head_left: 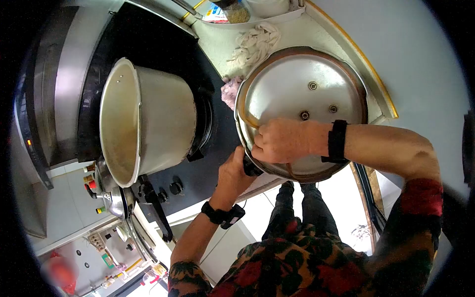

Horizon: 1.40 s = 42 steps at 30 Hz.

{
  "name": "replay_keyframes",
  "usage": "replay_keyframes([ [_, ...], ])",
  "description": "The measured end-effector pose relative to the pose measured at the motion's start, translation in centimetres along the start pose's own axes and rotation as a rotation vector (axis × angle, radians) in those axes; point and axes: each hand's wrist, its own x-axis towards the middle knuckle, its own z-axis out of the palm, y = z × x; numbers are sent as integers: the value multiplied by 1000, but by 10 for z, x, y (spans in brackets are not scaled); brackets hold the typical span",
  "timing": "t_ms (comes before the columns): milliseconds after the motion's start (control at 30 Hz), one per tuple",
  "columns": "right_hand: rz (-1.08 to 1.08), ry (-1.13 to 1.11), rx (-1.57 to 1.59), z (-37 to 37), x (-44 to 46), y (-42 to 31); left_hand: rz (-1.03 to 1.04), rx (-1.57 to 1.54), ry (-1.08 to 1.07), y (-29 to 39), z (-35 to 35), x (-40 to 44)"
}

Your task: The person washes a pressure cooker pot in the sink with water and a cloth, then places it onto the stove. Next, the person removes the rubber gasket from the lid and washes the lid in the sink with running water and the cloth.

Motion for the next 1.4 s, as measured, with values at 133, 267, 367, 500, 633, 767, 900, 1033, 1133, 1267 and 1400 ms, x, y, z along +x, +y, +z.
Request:
replay_keyframes([
  [133, 289, -173, 282, -1, 1, -4, -21, -20, -14, -1, 1, -2],
  [267, 411, -138, 381, -4, 7, -7, -42, -26, -11, -4, 2, -2],
  [367, 434, -221, 261, -11, 9, -6, -11, -23, -16, -5, 1, 0],
  [500, -46, 55, -42, -13, -8, 3, 13, -46, 22, -2, 1, 1],
  [633, -156, 39, -156, -9, -11, 8, 10, -21, 16, -4, 4, 2],
  [767, -189, 5, -116, -7, -6, 12, -35, 4, -26, -4, 2, 0],
  [900, 81, -91, 241, -2, -5, 9, -82, -71, -94, 0, -1, 2],
  [1033, 515, -137, 628, -5, -2, 4, -69, -54, -78, 1, -2, 3],
  [1133, 655, -156, 729, -7, -1, 1, -89, -29, -82, 0, 0, 2],
  [1267, 256, -222, 239, -20, -1, 1, -88, -45, -93, -3, 2, 2],
  [1400, -155, 2, -88, -12, -11, 9, -60, -47, -73, -3, 3, 3],
])
